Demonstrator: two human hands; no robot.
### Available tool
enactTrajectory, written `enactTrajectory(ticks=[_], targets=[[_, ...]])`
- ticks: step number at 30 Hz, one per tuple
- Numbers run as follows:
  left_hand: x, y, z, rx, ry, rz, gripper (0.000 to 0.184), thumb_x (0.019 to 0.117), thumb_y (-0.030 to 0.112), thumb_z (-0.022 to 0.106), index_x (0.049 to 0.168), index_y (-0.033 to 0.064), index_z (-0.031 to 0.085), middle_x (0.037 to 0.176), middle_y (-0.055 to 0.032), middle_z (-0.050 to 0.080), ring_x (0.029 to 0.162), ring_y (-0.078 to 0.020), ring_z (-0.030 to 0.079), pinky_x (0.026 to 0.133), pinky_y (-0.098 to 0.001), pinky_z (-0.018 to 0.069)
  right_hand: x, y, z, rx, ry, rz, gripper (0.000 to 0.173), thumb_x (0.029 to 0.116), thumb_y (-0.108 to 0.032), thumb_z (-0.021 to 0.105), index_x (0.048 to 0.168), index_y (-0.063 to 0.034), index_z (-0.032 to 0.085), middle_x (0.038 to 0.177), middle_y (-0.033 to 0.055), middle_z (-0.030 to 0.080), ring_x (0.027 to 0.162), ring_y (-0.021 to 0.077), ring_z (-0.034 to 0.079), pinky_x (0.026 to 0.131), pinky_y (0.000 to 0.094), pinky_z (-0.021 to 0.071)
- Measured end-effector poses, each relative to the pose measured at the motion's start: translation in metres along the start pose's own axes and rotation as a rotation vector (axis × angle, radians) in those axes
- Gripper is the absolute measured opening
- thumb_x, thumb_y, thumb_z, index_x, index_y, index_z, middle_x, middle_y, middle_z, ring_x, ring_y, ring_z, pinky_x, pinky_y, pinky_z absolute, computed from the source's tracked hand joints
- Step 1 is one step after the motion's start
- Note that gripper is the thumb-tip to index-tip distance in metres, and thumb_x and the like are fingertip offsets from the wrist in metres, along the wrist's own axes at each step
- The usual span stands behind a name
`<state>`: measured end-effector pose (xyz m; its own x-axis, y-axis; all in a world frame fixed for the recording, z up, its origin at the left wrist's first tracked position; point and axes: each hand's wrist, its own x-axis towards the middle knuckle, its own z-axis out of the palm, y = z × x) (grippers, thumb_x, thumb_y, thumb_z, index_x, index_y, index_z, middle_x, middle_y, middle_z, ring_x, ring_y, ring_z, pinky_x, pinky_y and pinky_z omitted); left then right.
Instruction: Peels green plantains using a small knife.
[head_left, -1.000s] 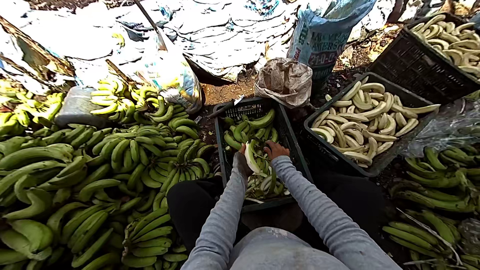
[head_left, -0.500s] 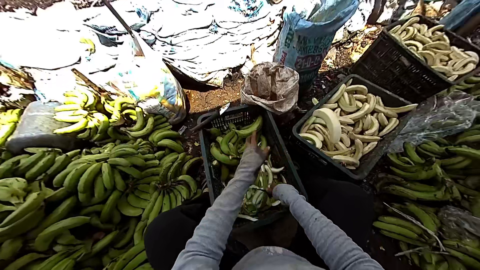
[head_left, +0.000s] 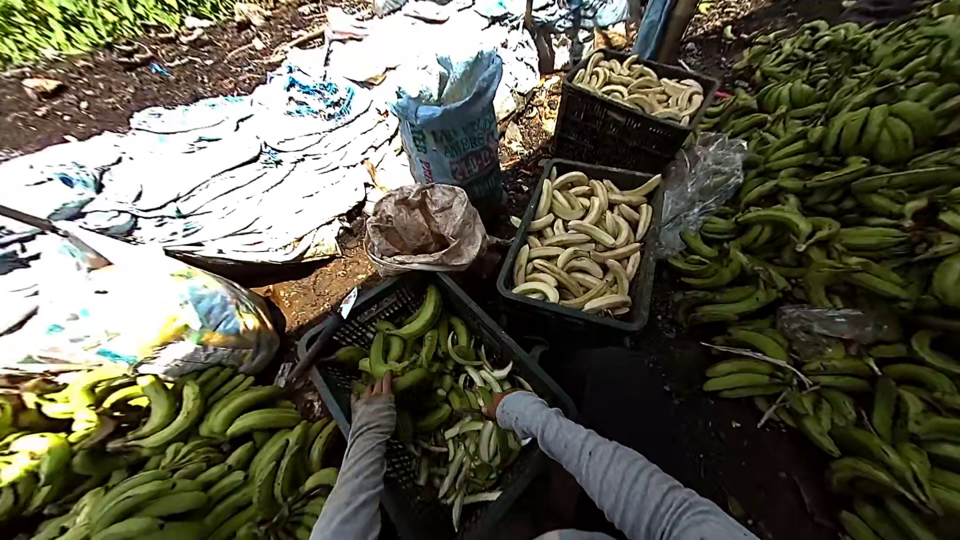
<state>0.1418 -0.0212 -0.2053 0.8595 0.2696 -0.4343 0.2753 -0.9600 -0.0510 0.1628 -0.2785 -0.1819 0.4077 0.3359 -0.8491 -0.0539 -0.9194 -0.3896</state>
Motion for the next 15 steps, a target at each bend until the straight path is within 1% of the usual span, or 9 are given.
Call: enactTrajectory(ticks=[2, 3, 4, 7, 9, 11, 12, 13, 15], targets=[[-0.012, 0.011, -0.034, -0.149, -0.007, 0.035, 0.062, 0.1015, 0.024, 0.063, 0.156, 0.0092, 0.039, 0.15, -0.0233, 0.05, 0.136, -0.0443, 0.05, 0.114, -0.0611, 0.0353, 0.0, 0.005, -0.009, 0.052, 0.121, -0.116, 0.057, 0.1123, -0.041, 0.039, 0.145, 0.0042, 0.052, 0.149, 0.0281, 0.052, 0.145, 0.0419, 0.045, 0.12, 0.0627, 0.0284], [-0.02, 0.016, -0.048, -0.29, 0.031, 0.036, 0.061, 0.1009, 0.026, 0.065, 0.154, 0.0075, 0.041, 0.146, -0.026, 0.053, 0.134, -0.0454, 0.053, 0.113, -0.0608, 0.0381, -0.005, 0.008, -0.015, 0.078, 0.206, -0.197, 0.053, 0.1124, -0.039, 0.04, 0.146, 0.0001, 0.054, 0.147, 0.0263, 0.056, 0.142, 0.0427, 0.048, 0.12, 0.0671, 0.0254], [-0.031, 0.022, -0.059, -0.469, 0.093, 0.018, 0.06, 0.1023, 0.025, 0.063, 0.154, 0.0053, 0.041, 0.143, -0.0284, 0.054, 0.132, -0.0452, 0.054, 0.112, -0.0598, 0.0391, -0.017, 0.009, -0.022, 0.094, 0.288, -0.281, 0.049, 0.1127, -0.036, 0.04, 0.147, -0.004, 0.053, 0.147, 0.024, 0.057, 0.142, 0.0425, 0.048, 0.119, 0.0691, 0.0224], [-0.06, 0.041, -0.055, -1.252, 0.419, -0.162, 0.049, 0.1074, 0.017, 0.05, 0.152, 0.0017, 0.038, 0.136, -0.0275, 0.057, 0.12, -0.0332, 0.061, 0.104, -0.048, 0.0482, -0.044, 0.012, -0.02, 0.13, 0.507, -0.521, 0.044, 0.1115, -0.028, 0.041, 0.146, -0.0046, 0.056, 0.147, 0.0228, 0.056, 0.141, 0.0437, 0.048, 0.118, 0.0659, 0.0272], [-0.07, 0.055, -0.047, -1.627, 0.523, -0.372, 0.047, 0.1112, 0.031, 0.04, 0.15, 0.0036, 0.038, 0.132, -0.0239, 0.057, 0.111, -0.0297, 0.062, 0.096, -0.0466, 0.0517, -0.058, 0.007, -0.004, 0.118, 0.537, -0.601, 0.046, 0.1103, -0.03, 0.039, 0.144, -0.006, 0.059, 0.147, 0.0209, 0.057, 0.139, 0.0433, 0.048, 0.114, 0.0687, 0.0264], [-0.089, 0.064, -0.043, -1.738, 0.457, -0.609, 0.06, 0.1103, 0.046, 0.038, 0.145, -0.0014, 0.046, 0.138, -0.0265, 0.055, 0.121, -0.0356, 0.058, 0.102, -0.0537, 0.0477, -0.06, 0.002, 0.022, 0.1, 0.529, -0.678, 0.048, 0.1087, -0.032, 0.04, 0.14, -0.0041, 0.062, 0.142, 0.0204, 0.062, 0.135, 0.0439, 0.052, 0.111, 0.0696, 0.0289], [-0.101, 0.071, -0.044, -1.784, 0.427, -0.69, 0.062, 0.1095, 0.048, 0.039, 0.141, -0.0041, 0.05, 0.136, -0.0276, 0.057, 0.12, -0.0364, 0.059, 0.102, -0.0539, 0.0471, -0.058, -0.001, 0.033, 0.088, 0.506, -0.69, 0.048, 0.1087, -0.033, 0.041, 0.139, -0.0037, 0.063, 0.139, 0.0203, 0.063, 0.134, 0.0442, 0.053, 0.111, 0.0699, 0.0294], [-0.112, 0.078, -0.043, -1.86, 0.412, -0.733, 0.063, 0.1095, 0.049, 0.038, 0.139, -0.0056, 0.052, 0.132, -0.0276, 0.059, 0.116, -0.0349, 0.06, 0.1, -0.0518, 0.0482, -0.055, -0.004, 0.04, 0.083, 0.477, -0.688, 0.047, 0.1091, -0.033, 0.042, 0.139, -0.0034, 0.063, 0.139, 0.0204, 0.063, 0.135, 0.0441, 0.052, 0.111, 0.0697, 0.0288], [-0.127, 0.089, -0.025, -2.047, 0.453, -0.614, 0.057, 0.1122, 0.044, 0.028, 0.134, -0.0048, 0.05, 0.115, -0.0216, 0.059, 0.097, -0.0243, 0.059, 0.085, -0.0411, 0.0517, -0.049, -0.011, 0.05, 0.08, 0.431, -0.672, 0.046, 0.1099, -0.033, 0.042, 0.14, -0.0036, 0.062, 0.141, 0.0205, 0.062, 0.137, 0.044, 0.051, 0.113, 0.0698, 0.0283]])
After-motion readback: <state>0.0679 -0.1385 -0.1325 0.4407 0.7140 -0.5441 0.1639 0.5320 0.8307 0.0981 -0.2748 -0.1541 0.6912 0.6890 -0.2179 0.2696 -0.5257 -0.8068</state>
